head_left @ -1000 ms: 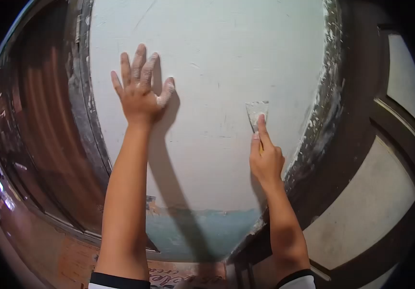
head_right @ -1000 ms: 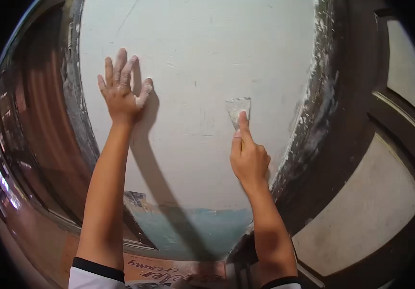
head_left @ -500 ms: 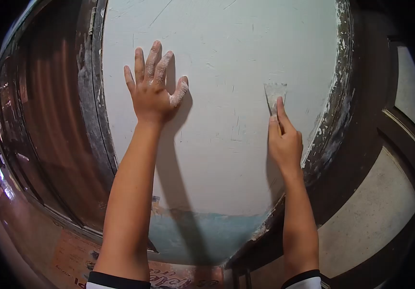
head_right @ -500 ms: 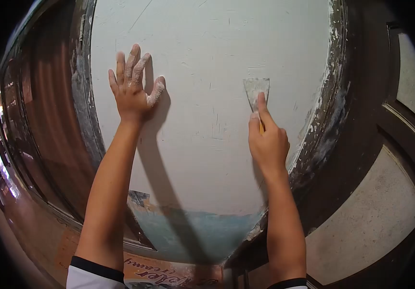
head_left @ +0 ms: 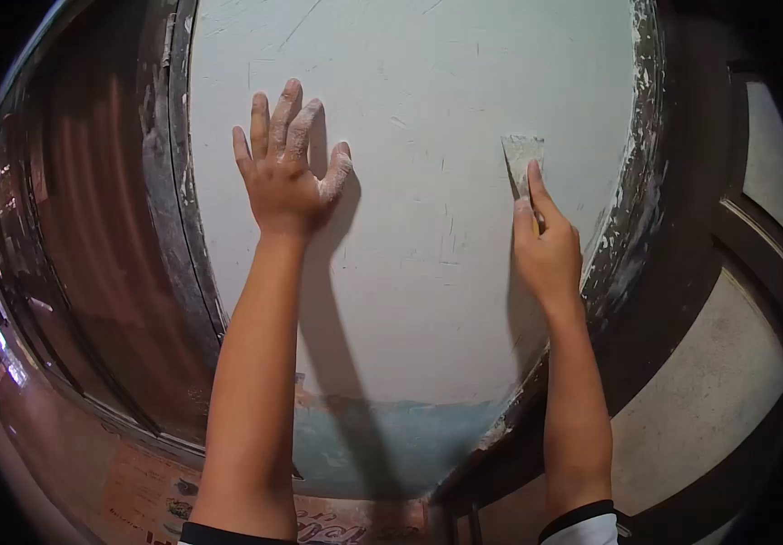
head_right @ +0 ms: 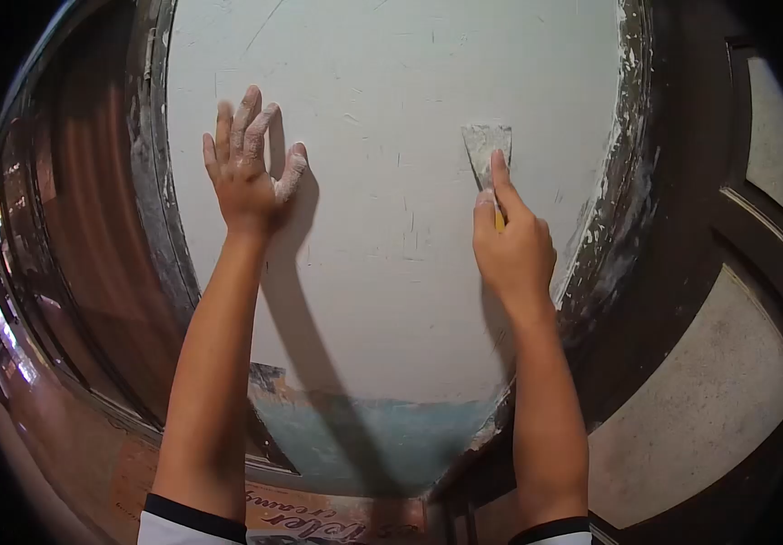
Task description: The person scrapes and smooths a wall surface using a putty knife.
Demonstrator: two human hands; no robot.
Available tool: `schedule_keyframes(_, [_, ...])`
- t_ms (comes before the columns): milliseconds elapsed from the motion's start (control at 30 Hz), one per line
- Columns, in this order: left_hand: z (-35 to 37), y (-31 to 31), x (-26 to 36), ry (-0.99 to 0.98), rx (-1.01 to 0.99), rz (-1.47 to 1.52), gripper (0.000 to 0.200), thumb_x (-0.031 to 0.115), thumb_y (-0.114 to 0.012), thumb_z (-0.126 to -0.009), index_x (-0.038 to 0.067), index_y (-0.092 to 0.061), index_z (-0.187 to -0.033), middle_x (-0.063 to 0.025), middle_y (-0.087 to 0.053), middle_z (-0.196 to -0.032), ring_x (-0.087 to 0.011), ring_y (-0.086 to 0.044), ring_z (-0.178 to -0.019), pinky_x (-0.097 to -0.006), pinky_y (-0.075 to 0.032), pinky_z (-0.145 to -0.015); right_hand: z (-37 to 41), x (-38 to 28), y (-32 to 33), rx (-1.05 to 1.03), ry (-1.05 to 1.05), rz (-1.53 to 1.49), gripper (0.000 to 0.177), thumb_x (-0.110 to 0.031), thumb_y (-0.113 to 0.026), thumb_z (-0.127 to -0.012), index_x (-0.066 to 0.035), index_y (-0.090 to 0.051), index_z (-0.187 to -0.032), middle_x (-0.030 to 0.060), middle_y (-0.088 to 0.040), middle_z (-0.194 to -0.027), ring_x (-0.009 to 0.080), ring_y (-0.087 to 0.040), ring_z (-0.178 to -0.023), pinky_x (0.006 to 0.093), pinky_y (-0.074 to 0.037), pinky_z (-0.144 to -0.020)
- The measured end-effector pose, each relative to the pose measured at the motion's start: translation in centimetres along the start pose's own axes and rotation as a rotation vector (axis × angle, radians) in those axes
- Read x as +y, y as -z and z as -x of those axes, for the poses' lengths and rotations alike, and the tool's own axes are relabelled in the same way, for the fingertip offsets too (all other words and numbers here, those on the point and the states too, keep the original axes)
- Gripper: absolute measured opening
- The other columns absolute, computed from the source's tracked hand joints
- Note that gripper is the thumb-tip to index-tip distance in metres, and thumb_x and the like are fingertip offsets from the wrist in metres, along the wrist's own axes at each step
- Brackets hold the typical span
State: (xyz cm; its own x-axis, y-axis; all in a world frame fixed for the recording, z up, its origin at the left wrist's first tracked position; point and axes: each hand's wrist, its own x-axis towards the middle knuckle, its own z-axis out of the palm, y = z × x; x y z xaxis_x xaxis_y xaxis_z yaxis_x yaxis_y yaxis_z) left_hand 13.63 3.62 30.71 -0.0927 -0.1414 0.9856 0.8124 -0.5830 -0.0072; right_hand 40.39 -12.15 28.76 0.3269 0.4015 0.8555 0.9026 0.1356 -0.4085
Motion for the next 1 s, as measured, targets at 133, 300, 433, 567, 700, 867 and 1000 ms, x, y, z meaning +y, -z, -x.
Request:
schedule_keyframes(133, [0.1,-0.1,-0.3,-0.003,-0.001,-0.017,0.055,0.038,-0.072,-0.085,0.024,-0.060,-0.137,0.0053,-0.043,-0.164,-0.0313,-0.030,-0.156,-0.0634,-0.018,-0.124,0.0,-0.1,0.5,-0.028,-0.037,0.023,0.052,-0.033,-0.053,-0.103,-0.029,-0.051,-0.155,0.0123,-0.059,-0.058,0.0252,-0.056,-0.052,0.0394,-0.050,-0.064])
schedule_keyframes(300, [0.3,-0.3,-0.4,-0.015,0.017,-0.023,0.055,0.041,-0.072,-0.086,0.024,-0.060,-0.137,0.0053,-0.044,-0.163,-0.0310,-0.031,-0.155,-0.0634,-0.018,-0.124,3.1,1.3,-0.6,-0.042,-0.073,0.068,0.052,-0.030,-0.052,-0.105,-0.029,-0.047,-0.157,0.0075,-0.051,-0.052,0.0223,-0.052,-0.048,0.0376,-0.049,-0.060])
schedule_keyframes(433, [0.1,-0.1,-0.2,-0.025,0.009,-0.002,0.052,0.038,-0.069,-0.091,0.021,-0.060,-0.139,0.0009,-0.047,-0.161,-0.0345,-0.031,-0.155,-0.0626,-0.016,-0.124,-0.4,-0.3,-0.1,0.035,0.015,0.034,0.052,-0.031,-0.052,-0.105,-0.028,-0.049,-0.156,0.0102,-0.056,-0.056,0.0243,-0.056,-0.052,0.0404,-0.050,-0.063])
schedule_keyframes(567, [0.1,-0.3,-0.4,-0.020,0.008,0.006,0.052,0.039,-0.069,-0.090,0.020,-0.061,-0.138,0.0011,-0.048,-0.160,-0.0345,-0.031,-0.155,-0.0631,-0.017,-0.123,-0.9,-0.9,0.4,0.027,-0.003,0.033,0.051,-0.033,-0.053,-0.104,-0.028,-0.051,-0.155,0.0129,-0.062,-0.060,0.0294,-0.066,-0.060,0.0427,-0.052,-0.068])
schedule_keyframes(700, [0.1,-0.2,-0.4,-0.023,0.018,0.015,0.051,0.036,-0.070,-0.089,0.021,-0.061,-0.137,0.0012,-0.049,-0.160,-0.0346,-0.033,-0.154,-0.0640,-0.016,-0.123,2.4,0.8,-0.5,-0.035,-0.053,0.075,0.055,-0.031,-0.053,-0.104,-0.028,-0.045,-0.159,0.0105,-0.060,-0.058,0.0296,-0.064,-0.056,0.0420,-0.052,-0.064])
schedule_keyframes(867, [0.1,-0.1,-0.3,-0.017,0.023,0.029,0.050,0.035,-0.071,-0.089,0.020,-0.062,-0.135,0.0001,-0.050,-0.159,-0.0347,-0.033,-0.154,-0.0636,-0.016,-0.123,0.3,0.0,-0.1,0.000,-0.039,0.057,0.056,-0.033,-0.052,-0.104,-0.030,-0.044,-0.159,0.0119,-0.064,-0.062,0.0337,-0.067,-0.063,0.0453,-0.054,-0.070])
schedule_keyframes(1000, [0.1,-0.2,-0.3,-0.016,0.028,0.026,0.049,0.035,-0.071,-0.089,0.019,-0.063,-0.134,-0.0005,-0.051,-0.159,-0.0350,-0.034,-0.154,-0.0638,-0.017,-0.123,-3.7,-1.7,1.0,0.058,-0.010,0.075,0.055,-0.037,-0.050,-0.103,-0.031,-0.046,-0.157,0.0156,-0.069,-0.070,0.0366,-0.071,-0.074,0.0482,-0.055,-0.076])
